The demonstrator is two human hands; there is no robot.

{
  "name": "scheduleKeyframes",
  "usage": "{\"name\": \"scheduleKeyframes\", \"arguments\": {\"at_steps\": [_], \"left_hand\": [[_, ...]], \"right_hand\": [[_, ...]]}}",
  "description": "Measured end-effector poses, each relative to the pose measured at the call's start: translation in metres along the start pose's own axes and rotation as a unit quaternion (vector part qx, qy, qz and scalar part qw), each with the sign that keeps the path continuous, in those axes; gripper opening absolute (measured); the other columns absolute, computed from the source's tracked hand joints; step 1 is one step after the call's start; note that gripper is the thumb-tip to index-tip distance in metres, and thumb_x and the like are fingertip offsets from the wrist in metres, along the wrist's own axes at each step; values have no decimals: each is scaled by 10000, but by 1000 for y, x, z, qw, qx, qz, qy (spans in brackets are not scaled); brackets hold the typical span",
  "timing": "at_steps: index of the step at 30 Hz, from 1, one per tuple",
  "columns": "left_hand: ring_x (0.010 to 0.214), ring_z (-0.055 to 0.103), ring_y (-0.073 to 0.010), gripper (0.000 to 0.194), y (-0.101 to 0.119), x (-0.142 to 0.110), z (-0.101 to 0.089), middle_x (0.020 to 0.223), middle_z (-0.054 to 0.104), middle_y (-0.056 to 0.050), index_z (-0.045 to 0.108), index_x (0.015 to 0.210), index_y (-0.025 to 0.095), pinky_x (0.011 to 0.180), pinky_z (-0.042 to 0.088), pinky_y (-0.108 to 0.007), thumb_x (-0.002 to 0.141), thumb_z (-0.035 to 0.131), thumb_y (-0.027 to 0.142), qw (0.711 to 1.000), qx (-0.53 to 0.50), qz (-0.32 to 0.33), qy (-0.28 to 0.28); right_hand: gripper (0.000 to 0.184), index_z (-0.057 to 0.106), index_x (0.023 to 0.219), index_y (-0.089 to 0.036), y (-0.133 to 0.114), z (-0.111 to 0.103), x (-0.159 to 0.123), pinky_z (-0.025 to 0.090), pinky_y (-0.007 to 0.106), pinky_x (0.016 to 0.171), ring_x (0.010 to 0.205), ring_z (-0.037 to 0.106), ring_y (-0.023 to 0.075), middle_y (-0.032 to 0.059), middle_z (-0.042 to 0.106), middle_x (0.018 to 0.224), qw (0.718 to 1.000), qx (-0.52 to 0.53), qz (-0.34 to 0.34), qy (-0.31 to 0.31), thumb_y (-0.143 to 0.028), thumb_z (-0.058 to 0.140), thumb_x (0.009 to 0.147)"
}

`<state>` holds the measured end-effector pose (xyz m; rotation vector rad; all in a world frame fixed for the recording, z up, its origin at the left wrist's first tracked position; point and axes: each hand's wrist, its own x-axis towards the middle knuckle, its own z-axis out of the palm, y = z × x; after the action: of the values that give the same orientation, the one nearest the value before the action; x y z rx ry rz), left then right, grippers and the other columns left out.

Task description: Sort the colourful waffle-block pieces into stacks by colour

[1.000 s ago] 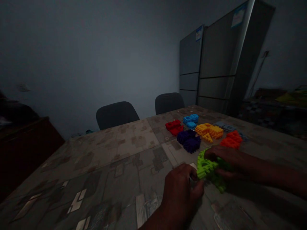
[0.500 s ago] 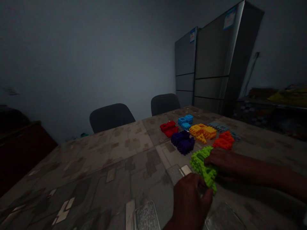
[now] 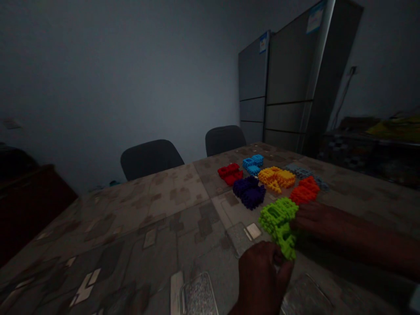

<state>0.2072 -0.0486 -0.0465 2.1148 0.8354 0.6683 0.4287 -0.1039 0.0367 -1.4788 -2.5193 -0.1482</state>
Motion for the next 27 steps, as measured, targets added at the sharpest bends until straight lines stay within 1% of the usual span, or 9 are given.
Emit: {"name": "scheduleKeyframes", "arguments": {"at_steps": [3,5,9,12,14,17,19,23,27], "left_hand": [[724,662,-188,176,-2,-1,1,835,773,-24,783,861,189,716,446,-282,743,749,61,1000,-11,2,-9],[736,670,-194,184,-3,-1,2,842,777,-27,791,873,194,733,456,-291,745,756,66,1000,-12,13,-18],[770,689,-209,198,-4,-3,3,871,786,-40,802,911,194,757,474,-305,758,765,73,999,-6,25,-36],[828,711,-238,212,-3,-5,4,904,792,-61,803,956,187,777,493,-322,776,753,86,998,10,32,-49],[848,721,-255,206,-3,-6,3,904,790,-73,796,969,180,775,502,-330,790,731,101,997,20,46,-54],[820,731,-252,215,-6,-7,0,877,785,-81,785,978,172,753,512,-325,825,652,100,995,25,82,-54],[800,736,-243,232,-11,-9,-2,872,787,-85,778,984,166,737,516,-316,841,608,97,993,24,109,-47],[790,740,-240,208,-19,-12,-1,860,785,-85,767,932,170,734,524,-313,816,612,96,991,39,122,-28],[838,741,-251,181,-14,-7,6,912,785,-89,752,928,178,754,543,-329,814,624,119,986,73,137,-64]], "right_hand": [[193,618,839,-234,-8,3,-10,445,254,585,635,656,167,19,710,775,996,64,63,-6,-157,500,971],[219,628,865,-237,-12,12,-16,464,256,617,666,676,169,18,720,799,991,87,99,-19,-181,471,1007],[241,647,896,-234,-17,26,-23,492,291,663,740,705,200,38,735,857,984,98,140,-47,-221,444,1026],[261,654,899,-230,-15,29,-23,512,310,684,744,702,206,51,738,874,982,97,151,-50,-234,427,1028],[264,653,871,-230,-13,30,-22,508,306,664,706,686,201,51,731,845,983,91,155,-46,-223,432,1014],[231,678,864,-236,-11,29,-20,510,302,653,691,677,206,52,731,827,983,93,155,-30,-188,472,959],[229,702,892,-240,-11,28,-20,524,303,672,716,692,215,59,749,859,982,106,156,-22,-172,487,933],[236,698,860,-240,-13,25,-19,527,299,664,727,705,223,63,766,884,977,116,178,-27,-161,483,916],[223,675,861,-226,-14,27,-18,522,296,658,724,712,223,61,757,861,974,112,195,-41,-127,477,884]]}}
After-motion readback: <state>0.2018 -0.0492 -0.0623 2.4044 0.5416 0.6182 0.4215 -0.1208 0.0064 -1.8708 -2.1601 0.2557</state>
